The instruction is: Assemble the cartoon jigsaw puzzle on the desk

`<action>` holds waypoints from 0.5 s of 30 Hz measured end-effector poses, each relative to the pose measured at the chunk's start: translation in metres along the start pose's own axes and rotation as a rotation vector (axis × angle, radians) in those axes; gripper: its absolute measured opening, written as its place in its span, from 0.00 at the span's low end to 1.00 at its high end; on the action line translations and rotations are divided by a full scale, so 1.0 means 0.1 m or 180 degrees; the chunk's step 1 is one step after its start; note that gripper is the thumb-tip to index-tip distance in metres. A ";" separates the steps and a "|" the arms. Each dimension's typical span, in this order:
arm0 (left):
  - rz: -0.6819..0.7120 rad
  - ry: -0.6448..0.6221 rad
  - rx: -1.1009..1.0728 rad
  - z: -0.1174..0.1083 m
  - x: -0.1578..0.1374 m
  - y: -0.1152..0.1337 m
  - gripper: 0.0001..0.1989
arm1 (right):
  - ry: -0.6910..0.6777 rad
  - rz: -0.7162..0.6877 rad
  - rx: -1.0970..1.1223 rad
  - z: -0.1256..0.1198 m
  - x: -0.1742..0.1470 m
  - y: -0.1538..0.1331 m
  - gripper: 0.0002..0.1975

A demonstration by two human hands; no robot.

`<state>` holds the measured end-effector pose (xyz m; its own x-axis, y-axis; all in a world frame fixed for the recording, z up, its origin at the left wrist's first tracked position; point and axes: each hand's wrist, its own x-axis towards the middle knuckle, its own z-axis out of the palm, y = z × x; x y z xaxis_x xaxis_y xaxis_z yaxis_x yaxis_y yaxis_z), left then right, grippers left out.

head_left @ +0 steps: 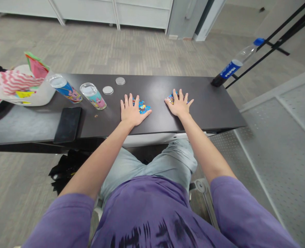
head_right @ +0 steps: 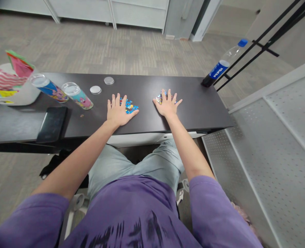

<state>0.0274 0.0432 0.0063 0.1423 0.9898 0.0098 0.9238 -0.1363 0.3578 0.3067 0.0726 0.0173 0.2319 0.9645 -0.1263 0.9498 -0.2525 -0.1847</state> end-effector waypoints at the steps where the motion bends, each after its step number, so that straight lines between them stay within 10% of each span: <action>1: 0.0003 0.0005 -0.0016 0.01 0.04 0.00 0.59 | -0.0005 0.0008 0.0001 -0.01 0.06 -0.03 0.50; 15: -0.0091 0.0068 -0.0030 0.00 0.28 0.11 0.58 | 0.0514 0.0062 0.0286 -0.04 0.58 -0.14 0.44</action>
<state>0.0413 0.0698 0.0100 0.1081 0.9939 0.0194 0.9240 -0.1077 0.3670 0.3074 0.1321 0.0164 0.2878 0.9573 0.0260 0.9239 -0.2703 -0.2710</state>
